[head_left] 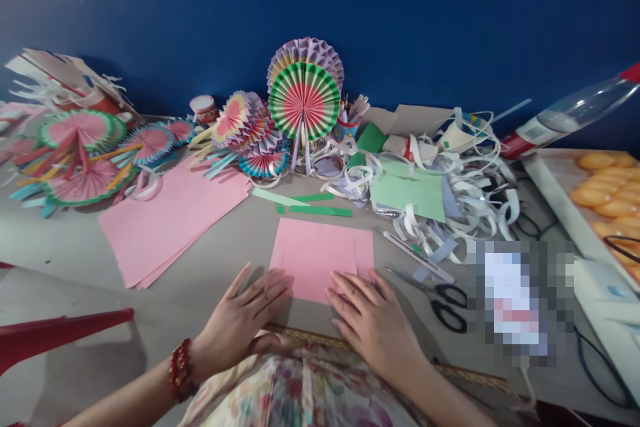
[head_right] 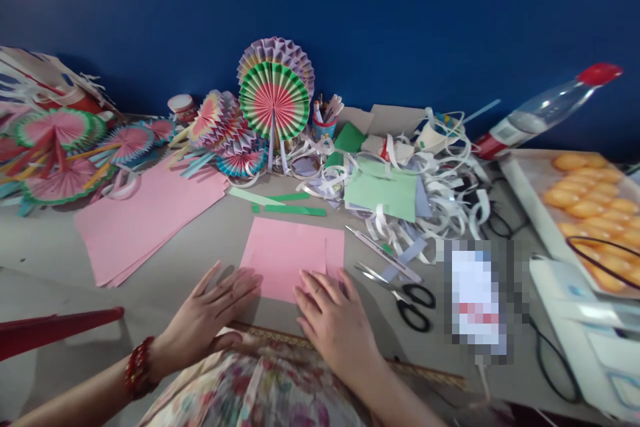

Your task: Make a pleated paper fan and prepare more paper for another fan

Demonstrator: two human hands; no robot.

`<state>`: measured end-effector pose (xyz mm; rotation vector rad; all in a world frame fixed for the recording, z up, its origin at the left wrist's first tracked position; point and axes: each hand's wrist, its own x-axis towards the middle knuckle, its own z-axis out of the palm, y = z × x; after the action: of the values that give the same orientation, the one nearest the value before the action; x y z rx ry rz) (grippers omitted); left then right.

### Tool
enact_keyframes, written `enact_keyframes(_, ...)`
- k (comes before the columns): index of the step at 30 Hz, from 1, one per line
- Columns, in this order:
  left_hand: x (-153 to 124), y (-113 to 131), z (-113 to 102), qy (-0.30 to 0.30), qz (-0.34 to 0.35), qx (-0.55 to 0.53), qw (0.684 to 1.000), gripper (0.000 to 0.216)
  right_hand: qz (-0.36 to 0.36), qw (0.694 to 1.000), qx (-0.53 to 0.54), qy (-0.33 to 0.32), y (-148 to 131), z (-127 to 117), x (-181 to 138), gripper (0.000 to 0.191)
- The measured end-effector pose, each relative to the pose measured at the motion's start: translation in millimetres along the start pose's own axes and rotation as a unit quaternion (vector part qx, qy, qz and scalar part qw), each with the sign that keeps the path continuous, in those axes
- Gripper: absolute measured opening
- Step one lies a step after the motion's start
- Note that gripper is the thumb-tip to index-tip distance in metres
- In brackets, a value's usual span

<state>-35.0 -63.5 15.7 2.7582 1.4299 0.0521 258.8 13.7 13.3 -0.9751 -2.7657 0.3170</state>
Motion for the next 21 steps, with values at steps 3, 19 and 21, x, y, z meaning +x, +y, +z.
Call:
enact_keyframes(3,-5,0,3,0.007,-0.001,0.002,1.0,0.07,-0.002,1.0,-0.001,0.01,2,0,0,0.031)
enact_keyframes(19,-10,-3,6,0.029,-0.01,-0.033,0.999,0.066,0.019,0.996,-0.06,0.057,21,-8,-37,0.037)
enact_keyframes(21,-11,-3,7,0.033,-0.014,-0.033,0.999,0.065,0.003,0.997,-0.068,0.048,25,-9,-36,0.04)
